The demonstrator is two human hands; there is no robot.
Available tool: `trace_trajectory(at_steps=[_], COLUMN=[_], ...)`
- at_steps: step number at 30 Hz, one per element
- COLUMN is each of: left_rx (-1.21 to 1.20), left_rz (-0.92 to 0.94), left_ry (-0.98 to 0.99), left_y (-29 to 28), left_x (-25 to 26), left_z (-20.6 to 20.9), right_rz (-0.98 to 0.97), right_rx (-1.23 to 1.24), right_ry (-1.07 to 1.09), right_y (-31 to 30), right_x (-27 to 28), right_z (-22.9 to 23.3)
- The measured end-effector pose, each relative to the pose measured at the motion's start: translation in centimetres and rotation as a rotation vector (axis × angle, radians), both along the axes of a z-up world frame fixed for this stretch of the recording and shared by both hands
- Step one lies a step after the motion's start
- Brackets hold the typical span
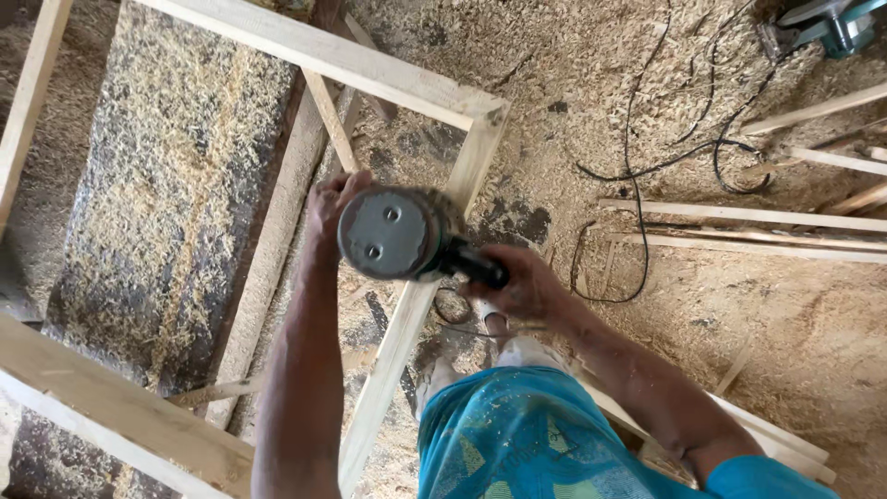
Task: The person uses an electric planer on a piece of wood, then uses a router to shape the edges of the wooden frame.
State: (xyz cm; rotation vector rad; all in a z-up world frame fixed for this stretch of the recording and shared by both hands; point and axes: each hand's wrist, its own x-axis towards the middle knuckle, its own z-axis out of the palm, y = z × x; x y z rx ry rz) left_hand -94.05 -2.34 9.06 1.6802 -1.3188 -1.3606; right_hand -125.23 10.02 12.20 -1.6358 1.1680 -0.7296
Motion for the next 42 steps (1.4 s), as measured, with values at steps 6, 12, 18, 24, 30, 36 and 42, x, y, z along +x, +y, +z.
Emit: trace_trajectory(at_steps=[6, 12, 18, 24, 30, 36, 42], left_rx=[-0.411, -0.081, -0.057, -0.158, -0.194, -0.154, -0.121], left_rz=[-0.184, 0.056, 0.063, 0.02, 0.042, 0.031, -0.013], left_ry=[-0.31, -0.085, -0.143, 0.025, 0.151, 0.12, -0.138], left_y=[-9.8, -15.2, -17.7, -17.8, -17.1, -16.8, -14.5], left_x=[-4.1, -8.1, -10.0, -11.2, -11.3, -10.2, -8.0], left_z=[-4.7, -4.1, -4.3, -4.1, -3.0, -3.9, -3.5], right_rz=[0.015, 0.025, -0.075, -0.21, -0.246, -0.267, -0.283], right_rx=[-0.138, -0.149, -0.212, -0.164, -0.105, -0.094, -0.096], right_ry=[0.009, -0.049, 0.049, 0.171, 0.207, 0.15, 0.141], right_y=[-8.8, -13.8, -15.4, -14.1, -13.5, -11.8, -9.3], right_x=[-5.6, -9.4, -10.3, -9.8, -9.2, -8.3, -6.4], right_z=[-1.8, -2.2, -3.9, -3.9, -2.8, -3.1, -3.3])
